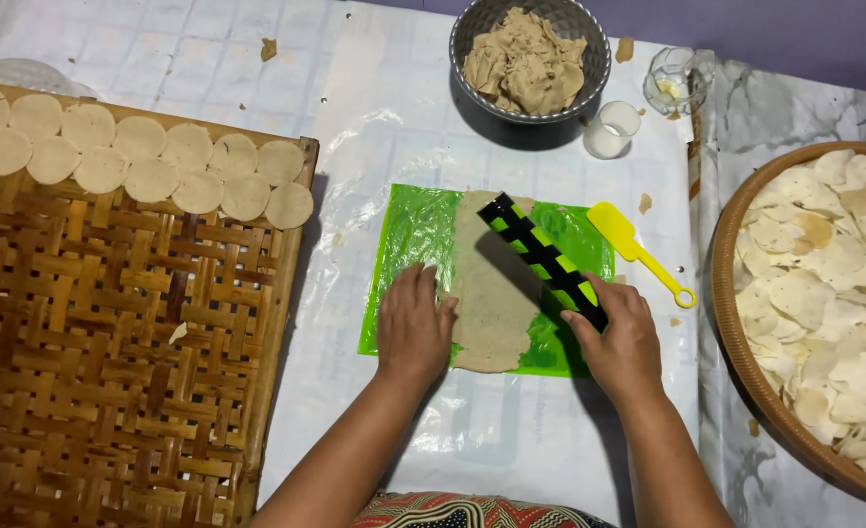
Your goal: Flatten dough using a rolling pin and a scraper, then place cut-out dough rounds onto a drying tray.
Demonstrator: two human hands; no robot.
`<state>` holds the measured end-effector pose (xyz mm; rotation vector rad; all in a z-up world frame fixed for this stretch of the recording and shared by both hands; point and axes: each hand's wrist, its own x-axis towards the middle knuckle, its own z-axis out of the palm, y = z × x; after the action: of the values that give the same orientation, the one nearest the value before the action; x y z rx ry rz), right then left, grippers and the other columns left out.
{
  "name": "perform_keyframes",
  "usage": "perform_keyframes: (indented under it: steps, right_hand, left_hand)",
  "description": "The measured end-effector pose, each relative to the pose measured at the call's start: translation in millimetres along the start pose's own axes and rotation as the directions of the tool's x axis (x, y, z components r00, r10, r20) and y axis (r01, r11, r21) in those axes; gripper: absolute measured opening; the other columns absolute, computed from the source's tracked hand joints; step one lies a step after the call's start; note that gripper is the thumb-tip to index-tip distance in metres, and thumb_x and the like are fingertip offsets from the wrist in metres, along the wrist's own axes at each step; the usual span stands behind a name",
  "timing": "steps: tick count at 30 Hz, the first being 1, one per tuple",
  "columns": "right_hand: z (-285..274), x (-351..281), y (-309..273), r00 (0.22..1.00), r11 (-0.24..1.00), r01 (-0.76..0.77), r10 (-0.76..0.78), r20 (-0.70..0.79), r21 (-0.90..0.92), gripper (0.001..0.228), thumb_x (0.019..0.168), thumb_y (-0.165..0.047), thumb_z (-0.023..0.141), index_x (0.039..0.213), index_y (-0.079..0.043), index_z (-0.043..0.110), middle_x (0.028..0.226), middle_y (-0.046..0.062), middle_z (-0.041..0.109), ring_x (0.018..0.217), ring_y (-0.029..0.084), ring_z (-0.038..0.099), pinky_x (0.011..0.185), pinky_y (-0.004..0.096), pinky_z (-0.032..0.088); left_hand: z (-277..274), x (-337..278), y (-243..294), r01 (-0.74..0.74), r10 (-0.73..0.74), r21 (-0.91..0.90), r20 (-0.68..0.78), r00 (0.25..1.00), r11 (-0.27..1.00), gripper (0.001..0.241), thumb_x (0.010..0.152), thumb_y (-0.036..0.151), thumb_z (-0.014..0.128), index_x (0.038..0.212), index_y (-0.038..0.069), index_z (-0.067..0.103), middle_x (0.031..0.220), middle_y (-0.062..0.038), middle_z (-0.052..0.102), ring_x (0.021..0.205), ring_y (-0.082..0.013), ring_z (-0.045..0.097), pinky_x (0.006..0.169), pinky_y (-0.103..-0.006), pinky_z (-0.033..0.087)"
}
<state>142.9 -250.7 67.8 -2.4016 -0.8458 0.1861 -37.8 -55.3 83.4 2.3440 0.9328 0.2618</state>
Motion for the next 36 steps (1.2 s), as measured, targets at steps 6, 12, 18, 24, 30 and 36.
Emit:
perform_keyframes:
  steps: [6, 12, 18, 24, 30, 36]
  right_hand:
    - [-7.0, -17.9, -2.2, 0.998, 0.999, -0.035, 0.036, -0.043, 0.026, 0.063, 0.084, -0.026, 0.083, 0.142, -0.01, 0.064, 0.117, 0.014, 0.062, 0.12, 0.037, 0.059, 0.104, 0.05, 0.046]
    - [-14.2, -28.1, 6.1, 0.986, 0.984, -0.15, 0.156, -0.054, 0.098, 0.059, 0.087, -0.024, 0.081, 0.142, -0.01, 0.064, 0.121, 0.017, 0.062, 0.122, 0.039, 0.058, 0.105, 0.051, 0.046]
    - [-11.3, -22.0, 23.2, 0.976, 0.958, -0.211, 0.219, -0.017, 0.192, 0.061, 0.087, -0.031, 0.08, 0.143, -0.012, 0.063, 0.124, 0.014, 0.062, 0.124, 0.039, 0.058, 0.105, 0.053, 0.046]
    - [4.6, -16.1, -9.7, 0.967, 0.958, 0.24, -0.223, 0.122, -0.154, 0.063, 0.083, -0.035, 0.079, 0.143, -0.026, 0.062, 0.119, 0.003, 0.064, 0.119, 0.03, 0.061, 0.097, 0.047, 0.051]
    - [67.5, -14.3, -46.9, 0.838, 0.787, 0.546, -0.509, 0.197, -0.288, 0.061, 0.084, -0.035, 0.075, 0.141, -0.023, 0.058, 0.118, 0.005, 0.064, 0.118, 0.028, 0.061, 0.097, 0.046, 0.048]
    - [79.2, -32.6, -55.7, 0.825, 0.763, 0.56, -0.55, 0.131, -0.325, 0.067, 0.101, -0.045, 0.055, 0.151, -0.003, 0.045, 0.134, 0.021, 0.06, 0.132, 0.033, 0.055, 0.107, 0.048, 0.041]
  left_hand:
    - [50.6, 42.3, 2.1, -0.254, 0.197, 0.178, 0.288, 0.937, 0.951, 0.065, 0.11, 0.043, 0.014, 0.161, 0.005, 0.021, 0.171, -0.021, 0.013, 0.159, -0.0322, 0.007, 0.125, -0.0529, -0.007]
    - [54.4, 42.1, 1.2, -0.296, 0.185, 0.284, 0.36, 0.915, 0.912, 0.073, 0.107, 0.055, 0.013, 0.163, 0.008, 0.017, 0.172, -0.017, 0.011, 0.159, -0.0335, 0.003, 0.126, -0.0544, -0.008]
    - [56.6, 62.2, -21.7, -0.081, 0.157, -0.207, 0.381, 0.911, 0.975, 0.065, 0.106, 0.036, -0.001, 0.165, 0.011, 0.002, 0.173, -0.012, 0.005, 0.159, -0.0312, 0.001, 0.123, -0.0567, -0.01]
    - [-30.6, 35.4, -26.2, -0.181, 0.154, -0.28, -0.117, 0.981, 0.943, 0.059, 0.108, 0.039, 0.017, 0.16, 0.014, 0.031, 0.169, -0.014, 0.025, 0.157, -0.033, 0.009, 0.123, -0.056, -0.01]
    - [-3.7, 23.6, -82.6, -0.368, 0.391, 0.315, -0.009, 0.92, 0.875, 0.05, 0.11, 0.037, 0.03, 0.153, 0.018, 0.047, 0.166, -0.011, 0.034, 0.156, -0.0295, 0.022, 0.125, -0.0543, 0.008]
    - [15.4, -5.2, -95.6, -0.308, 0.341, 0.323, -0.05, 0.939, 0.895, 0.049, 0.108, 0.034, 0.032, 0.149, 0.013, 0.048, 0.159, -0.014, 0.043, 0.151, -0.0315, 0.033, 0.123, -0.0532, 0.018]
